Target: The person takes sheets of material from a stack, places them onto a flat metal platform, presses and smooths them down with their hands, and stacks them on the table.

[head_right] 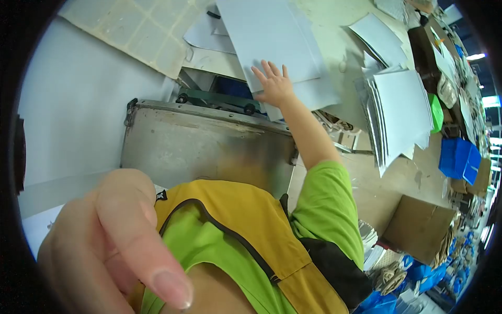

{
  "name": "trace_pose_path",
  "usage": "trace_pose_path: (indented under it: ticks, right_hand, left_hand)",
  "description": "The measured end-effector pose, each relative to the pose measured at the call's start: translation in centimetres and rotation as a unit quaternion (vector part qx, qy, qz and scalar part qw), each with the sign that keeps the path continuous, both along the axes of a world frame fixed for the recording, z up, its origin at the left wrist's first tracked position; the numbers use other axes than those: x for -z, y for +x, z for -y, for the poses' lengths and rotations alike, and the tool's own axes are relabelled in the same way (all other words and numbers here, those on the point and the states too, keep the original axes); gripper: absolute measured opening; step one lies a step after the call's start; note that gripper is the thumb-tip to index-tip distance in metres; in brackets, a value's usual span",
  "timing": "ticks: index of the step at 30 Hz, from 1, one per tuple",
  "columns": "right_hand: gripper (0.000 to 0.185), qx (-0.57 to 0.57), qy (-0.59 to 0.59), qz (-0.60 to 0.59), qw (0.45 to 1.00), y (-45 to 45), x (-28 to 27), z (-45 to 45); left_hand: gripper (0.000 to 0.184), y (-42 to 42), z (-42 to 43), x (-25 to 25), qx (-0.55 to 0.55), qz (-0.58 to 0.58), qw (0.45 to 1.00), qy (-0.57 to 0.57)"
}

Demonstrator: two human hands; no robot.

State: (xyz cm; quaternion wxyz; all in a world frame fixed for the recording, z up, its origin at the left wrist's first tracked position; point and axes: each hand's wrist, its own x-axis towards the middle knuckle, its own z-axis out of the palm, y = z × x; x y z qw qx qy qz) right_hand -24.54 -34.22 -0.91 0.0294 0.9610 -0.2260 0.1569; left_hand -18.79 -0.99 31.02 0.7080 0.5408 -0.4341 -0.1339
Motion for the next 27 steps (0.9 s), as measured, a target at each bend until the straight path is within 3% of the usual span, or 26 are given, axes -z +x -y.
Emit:
trace_pose_path:
  ticks: [3, 4, 7, 8, 11, 12, 15, 17, 18, 19, 21, 23, 27]
  right_hand:
    - [0.058, 0.031, 0.116, -0.049, 0.992, 1.9, 2.2, 0.9]
    - [0.058, 0.026, 0.115, -0.049, 0.992, 2.0, 2.4, 1.5]
    - [0.055, -0.030, 0.272, 0.002, 0.962, 0.8, 2.5, 3.4]
    - [0.055, -0.027, 0.267, -0.005, 0.963, 0.8, 2.5, 3.8]
    - [0.050, 0.059, 0.503, 0.027, 0.862, 0.4, 1.8, 5.4]
    - [0.050, 0.063, 0.496, 0.026, 0.866, 0.0, 1.9, 6.0]
    - [0.045, 0.134, 0.468, 0.074, 0.870, 0.9, 2.8, 6.9]
    - [0.045, 0.223, 0.209, -0.072, 0.949, 1.1, 1.6, 7.5]
    - [0.044, 0.308, 0.382, 0.183, 0.852, 1.1, 0.6, 6.8]
    - [0.043, 0.361, 0.516, 0.414, 0.657, 1.0, -1.4, 5.4]
    - [0.051, 0.282, 0.491, 0.660, 0.495, 0.7, -0.9, 7.4]
    - [0.053, 0.269, 0.472, 0.728, 0.419, -0.8, -3.4, 8.4]
    - [0.049, 0.167, 0.360, 0.763, 0.510, -3.5, -12.1, 6.3]
  left_hand:
    - [0.029, -0.2, 0.0, -0.3, -0.047, -0.032, 0.998, 0.034]
    - [0.032, -0.2, 0.1, -0.4, -0.061, -0.045, 0.996, 0.043]
    - [0.038, -0.2, -0.2, -0.6, -0.083, -0.079, 0.992, 0.057]
    - [0.036, 3.0, -0.8, 0.1, -0.074, -0.078, 0.993, 0.048]
    - [0.030, 2.8, -1.9, 0.9, -0.038, -0.071, 0.997, 0.016]
    - [0.028, 0.9, 0.5, 0.9, -0.027, -0.066, 0.997, 0.004]
    - [0.022, 2.3, -3.0, 1.5, -0.014, -0.045, 0.999, -0.026]
    - [0.018, 4.4, -1.6, 2.1, -0.016, -0.023, 0.999, -0.037]
    - [0.016, 3.4, -2.8, 2.3, -0.017, -0.013, 0.999, -0.042]
    - [0.014, 3.9, -2.2, 2.5, -0.017, -0.004, 0.999, -0.046]
    - [0.011, 3.9, -3.1, 2.8, -0.010, 0.014, 0.998, -0.057]
    - [0.008, 3.4, -6.8, 3.4, 0.002, 0.031, 0.997, -0.072]
    - [0.008, 7.0, -3.3, 4.2, 0.026, 0.061, 0.992, -0.103]
